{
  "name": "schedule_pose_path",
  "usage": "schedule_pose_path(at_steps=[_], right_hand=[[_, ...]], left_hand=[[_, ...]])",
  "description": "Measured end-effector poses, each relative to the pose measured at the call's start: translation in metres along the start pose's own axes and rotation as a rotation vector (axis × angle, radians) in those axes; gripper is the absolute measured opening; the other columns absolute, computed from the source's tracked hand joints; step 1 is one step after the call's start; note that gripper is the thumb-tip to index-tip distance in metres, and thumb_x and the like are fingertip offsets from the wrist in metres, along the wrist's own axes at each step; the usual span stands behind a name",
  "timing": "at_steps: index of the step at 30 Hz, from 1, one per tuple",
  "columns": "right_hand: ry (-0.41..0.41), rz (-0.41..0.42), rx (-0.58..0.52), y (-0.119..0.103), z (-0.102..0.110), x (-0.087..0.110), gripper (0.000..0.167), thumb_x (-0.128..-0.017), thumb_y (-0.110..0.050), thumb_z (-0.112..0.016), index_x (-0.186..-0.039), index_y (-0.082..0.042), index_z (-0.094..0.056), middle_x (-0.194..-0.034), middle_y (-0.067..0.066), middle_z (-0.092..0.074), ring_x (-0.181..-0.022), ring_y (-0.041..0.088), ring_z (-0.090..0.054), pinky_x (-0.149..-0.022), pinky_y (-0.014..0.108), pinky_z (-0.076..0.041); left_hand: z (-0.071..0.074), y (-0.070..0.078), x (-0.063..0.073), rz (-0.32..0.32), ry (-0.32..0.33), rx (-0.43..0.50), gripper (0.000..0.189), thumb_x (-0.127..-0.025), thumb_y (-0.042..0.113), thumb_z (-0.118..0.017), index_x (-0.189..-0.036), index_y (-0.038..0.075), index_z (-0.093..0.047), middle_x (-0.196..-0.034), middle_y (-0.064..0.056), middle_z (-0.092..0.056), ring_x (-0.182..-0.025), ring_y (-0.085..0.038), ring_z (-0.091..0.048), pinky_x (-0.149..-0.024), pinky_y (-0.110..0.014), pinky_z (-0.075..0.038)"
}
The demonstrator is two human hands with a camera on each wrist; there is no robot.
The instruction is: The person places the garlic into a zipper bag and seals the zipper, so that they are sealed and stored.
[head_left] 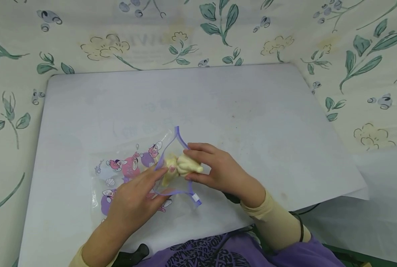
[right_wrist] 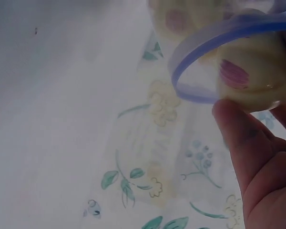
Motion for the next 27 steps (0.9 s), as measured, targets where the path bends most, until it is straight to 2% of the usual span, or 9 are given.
schedule_pose_path(at_steps=[2, 4, 7, 11, 14, 21, 27], right_hand=[[-0.002, -0.004, -0.008, 0.002, -0.001, 0.0, 0.058, -0.078, -0.024, -0.089, -0.128, -0.004, -0.067, -0.134, 0.016, -0.064, -0.122, 0.026, -0.066, -0.099, 0.03, -0.056], [-0.002, -0.01, -0.018, 0.004, -0.002, -0.001, 0.058, -0.078, -0.022, -0.088, -0.128, -0.003, -0.067, -0.136, 0.017, -0.063, -0.124, 0.027, -0.064, -0.1, 0.032, -0.056], [0.0, -0.028, -0.007, 0.008, -0.004, -0.003, 0.057, -0.079, -0.021, -0.088, -0.129, -0.004, -0.066, -0.137, 0.017, -0.062, -0.127, 0.028, -0.063, -0.101, 0.033, -0.056], [-0.007, -0.062, 0.028, 0.011, -0.01, -0.005, 0.056, -0.081, -0.023, -0.087, -0.13, -0.006, -0.066, -0.138, 0.016, -0.061, -0.128, 0.028, -0.061, -0.102, 0.034, -0.055], [-0.035, -0.081, 0.033, 0.013, -0.014, -0.005, 0.056, -0.082, -0.025, -0.085, -0.131, -0.007, -0.065, -0.141, 0.016, -0.059, -0.13, 0.029, -0.06, -0.104, 0.035, -0.054], [-0.183, -0.099, -0.052, 0.014, -0.02, 0.001, 0.063, -0.085, -0.029, -0.082, -0.139, -0.005, -0.06, -0.154, 0.019, -0.047, -0.14, 0.03, -0.051, -0.112, 0.04, -0.048], [-0.246, -0.075, -0.084, 0.01, -0.021, 0.003, 0.062, -0.084, -0.023, -0.083, -0.137, 0.0, -0.06, -0.154, 0.022, -0.046, -0.141, 0.031, -0.05, -0.112, 0.039, -0.047]], left_hand=[[0.0, 0.0, -0.001, 0.008, -0.014, -0.01, 0.04, -0.087, 0.027, -0.069, -0.117, 0.001, -0.07, -0.103, -0.016, -0.077, -0.088, -0.039, -0.075, -0.062, -0.046, -0.061], [0.0, 0.0, -0.002, 0.021, -0.028, -0.014, 0.039, -0.096, 0.034, -0.064, -0.117, 0.002, -0.071, -0.103, -0.015, -0.077, -0.089, -0.037, -0.075, -0.066, -0.046, -0.061], [0.001, 0.003, -0.004, 0.018, -0.016, -0.008, 0.047, -0.104, 0.044, -0.052, -0.115, 0.002, -0.071, -0.102, -0.013, -0.077, -0.087, -0.034, -0.076, -0.067, -0.044, -0.061], [0.004, 0.007, -0.007, -0.012, 0.024, 0.01, 0.048, -0.104, 0.045, -0.052, -0.111, 0.002, -0.072, -0.101, -0.012, -0.078, -0.083, -0.031, -0.076, -0.062, -0.04, -0.06], [0.004, 0.008, -0.007, -0.02, 0.021, 0.014, 0.049, -0.104, 0.045, -0.051, -0.11, 0.001, -0.071, -0.102, -0.013, -0.078, -0.085, -0.031, -0.076, -0.062, -0.04, -0.061], [0.001, 0.003, -0.002, 0.003, -0.029, 0.013, 0.053, -0.105, 0.047, -0.046, -0.11, 0.0, -0.071, -0.101, -0.015, -0.077, -0.087, -0.033, -0.076, -0.067, -0.044, -0.061], [0.002, 0.002, -0.001, -0.02, 0.014, -0.001, 0.053, -0.105, 0.047, -0.048, -0.111, 0.0, -0.071, -0.101, -0.016, -0.077, -0.087, -0.034, -0.076, -0.064, -0.044, -0.061]])
Point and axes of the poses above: each hand's wrist, its own x-axis away from the middle knuckle, its own z-axis out of the back of the hand, y = z × x, the point moved 9 cm from there along -x, towards the middle knuckle
